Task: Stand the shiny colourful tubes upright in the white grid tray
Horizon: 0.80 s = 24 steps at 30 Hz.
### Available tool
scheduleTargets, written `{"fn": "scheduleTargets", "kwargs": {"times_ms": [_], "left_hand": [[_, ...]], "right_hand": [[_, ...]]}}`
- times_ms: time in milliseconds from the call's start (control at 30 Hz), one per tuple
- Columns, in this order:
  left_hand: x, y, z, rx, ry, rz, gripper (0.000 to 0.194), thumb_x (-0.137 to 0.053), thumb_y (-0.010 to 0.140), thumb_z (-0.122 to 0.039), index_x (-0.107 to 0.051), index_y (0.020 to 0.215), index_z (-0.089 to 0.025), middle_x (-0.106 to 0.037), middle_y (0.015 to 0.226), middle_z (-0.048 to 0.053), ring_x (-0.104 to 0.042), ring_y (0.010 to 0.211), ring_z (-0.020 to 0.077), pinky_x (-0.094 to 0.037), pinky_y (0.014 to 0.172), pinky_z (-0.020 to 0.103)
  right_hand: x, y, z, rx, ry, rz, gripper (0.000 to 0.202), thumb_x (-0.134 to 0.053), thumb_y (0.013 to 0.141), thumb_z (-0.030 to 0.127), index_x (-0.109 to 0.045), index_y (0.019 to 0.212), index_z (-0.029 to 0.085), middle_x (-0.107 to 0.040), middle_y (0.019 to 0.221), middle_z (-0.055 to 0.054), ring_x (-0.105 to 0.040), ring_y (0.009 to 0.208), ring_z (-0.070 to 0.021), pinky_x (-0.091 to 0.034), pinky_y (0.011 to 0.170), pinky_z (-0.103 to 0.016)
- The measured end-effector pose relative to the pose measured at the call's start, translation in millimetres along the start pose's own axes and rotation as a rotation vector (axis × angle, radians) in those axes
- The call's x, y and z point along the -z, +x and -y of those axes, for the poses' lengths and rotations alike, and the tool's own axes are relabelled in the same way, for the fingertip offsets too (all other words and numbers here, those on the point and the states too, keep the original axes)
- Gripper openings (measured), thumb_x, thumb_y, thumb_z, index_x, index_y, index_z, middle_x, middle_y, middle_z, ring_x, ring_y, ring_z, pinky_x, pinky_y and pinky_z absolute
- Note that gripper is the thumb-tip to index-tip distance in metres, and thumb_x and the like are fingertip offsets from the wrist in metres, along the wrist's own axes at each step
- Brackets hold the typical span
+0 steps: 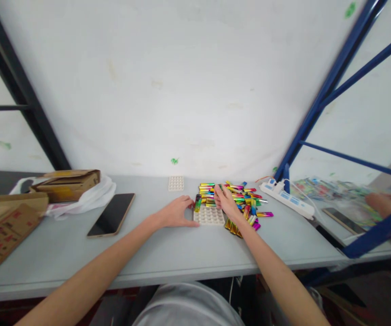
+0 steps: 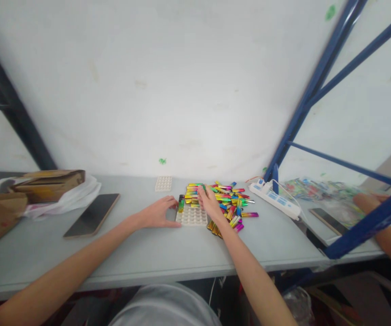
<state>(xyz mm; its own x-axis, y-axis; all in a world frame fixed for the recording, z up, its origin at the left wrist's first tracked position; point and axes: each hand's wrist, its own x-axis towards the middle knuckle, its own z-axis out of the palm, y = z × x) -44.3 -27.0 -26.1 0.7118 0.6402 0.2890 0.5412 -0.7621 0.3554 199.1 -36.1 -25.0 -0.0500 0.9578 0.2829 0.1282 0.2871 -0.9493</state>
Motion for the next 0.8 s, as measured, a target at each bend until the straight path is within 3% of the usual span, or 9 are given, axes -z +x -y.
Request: {"fn": "scheduleTargets", "kwargs": {"times_ms": [200, 367, 800], "left_hand": [[0.4, -0.5, 0.5, 0.003, -0.007, -0.007, 0.059, -0.080, 0.073, -0.070, -0.066, 0.100, -0.019, -0.067, 0.105, 0.011, -0.066, 0.099, 0.0307, -0.054, 0.091, 0.040], [1.4, -0.9, -0.8, 0.002, -0.013, -0.008, 0.058, -0.079, 0.074, -0.070, -0.066, 0.100, -0.019, -0.067, 0.105, 0.010, -0.065, 0.098, 0.0298, -0.053, 0.091, 0.040], [0.2, 0.1, 1.1, 0.007, -0.014, 0.019, 0.060, -0.080, 0.075, -0.068, -0.065, 0.103, -0.018, -0.066, 0.107, 0.011, -0.065, 0.100, 0.0307, -0.052, 0.093, 0.040]], "right_hand": [[-3.2, -3.0, -1.4, 0.086, -0.231, -0.128, 0.058, -0.048, 0.097, 0.070, -0.041, 0.061, 0.025, -0.040, 0.052, 0.003, -0.039, 0.051, -0.0155, -0.036, 0.049, -0.029], [-8.2, -2.9, 0.4, 0.188, -0.397, -0.202, 0.047, -0.050, 0.093, 0.057, -0.038, 0.060, 0.025, -0.041, 0.057, 0.003, -0.039, 0.059, -0.0161, -0.035, 0.057, -0.029], [-11.7, -2.6, 0.7, 0.221, -0.461, -0.190, 0.042, -0.050, 0.093, 0.049, -0.037, 0.062, 0.025, -0.044, 0.059, 0.002, -0.040, 0.061, -0.0173, -0.034, 0.058, -0.029]]}}
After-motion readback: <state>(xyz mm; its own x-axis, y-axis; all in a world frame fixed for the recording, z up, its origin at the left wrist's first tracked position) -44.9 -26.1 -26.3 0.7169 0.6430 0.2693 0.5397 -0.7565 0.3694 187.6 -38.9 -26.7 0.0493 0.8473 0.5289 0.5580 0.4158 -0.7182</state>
